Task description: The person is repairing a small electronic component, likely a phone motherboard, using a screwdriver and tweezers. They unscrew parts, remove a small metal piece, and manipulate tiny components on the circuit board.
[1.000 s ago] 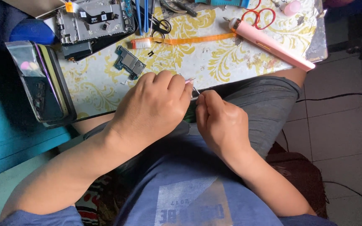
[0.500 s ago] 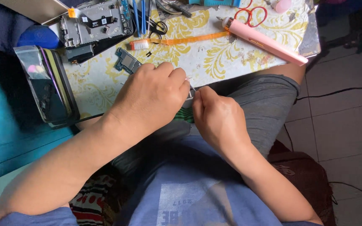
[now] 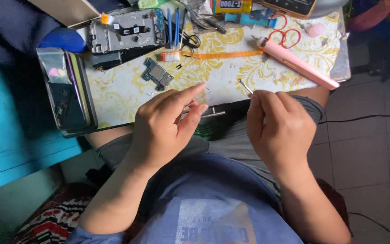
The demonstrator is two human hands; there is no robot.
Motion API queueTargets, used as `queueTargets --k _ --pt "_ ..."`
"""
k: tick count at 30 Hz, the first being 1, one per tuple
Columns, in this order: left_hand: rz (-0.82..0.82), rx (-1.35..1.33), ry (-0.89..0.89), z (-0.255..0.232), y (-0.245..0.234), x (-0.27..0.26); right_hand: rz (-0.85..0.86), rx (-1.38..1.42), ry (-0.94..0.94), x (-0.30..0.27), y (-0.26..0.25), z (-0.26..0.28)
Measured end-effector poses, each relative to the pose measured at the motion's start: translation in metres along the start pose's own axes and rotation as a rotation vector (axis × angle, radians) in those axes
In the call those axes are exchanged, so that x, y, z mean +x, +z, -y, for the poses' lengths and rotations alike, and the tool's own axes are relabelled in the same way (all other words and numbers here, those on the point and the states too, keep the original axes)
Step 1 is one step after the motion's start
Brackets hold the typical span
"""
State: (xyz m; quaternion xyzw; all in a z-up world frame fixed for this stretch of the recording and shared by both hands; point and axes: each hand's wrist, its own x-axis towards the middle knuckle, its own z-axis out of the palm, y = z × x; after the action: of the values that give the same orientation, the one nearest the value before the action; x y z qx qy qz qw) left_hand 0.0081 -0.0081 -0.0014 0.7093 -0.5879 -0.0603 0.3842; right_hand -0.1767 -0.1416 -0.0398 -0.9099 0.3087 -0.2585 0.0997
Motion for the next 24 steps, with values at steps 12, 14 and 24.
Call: queueTargets --k 12,14,24 --pt "-0.144 0.049 0.081 -0.008 -0.011 -0.013 -0.023 -0.271 -0.239 0.037 0.031 -0.010" --pt "-0.145 0.047 0.082 -0.008 -0.012 -0.014 -0.044 -0.227 -0.227 0.035 0.027 -0.003" --pt "-0.159 0.035 0.159 -0.019 -0.014 -0.007 0.067 0.867 -0.198 0.032 -0.005 0.038"
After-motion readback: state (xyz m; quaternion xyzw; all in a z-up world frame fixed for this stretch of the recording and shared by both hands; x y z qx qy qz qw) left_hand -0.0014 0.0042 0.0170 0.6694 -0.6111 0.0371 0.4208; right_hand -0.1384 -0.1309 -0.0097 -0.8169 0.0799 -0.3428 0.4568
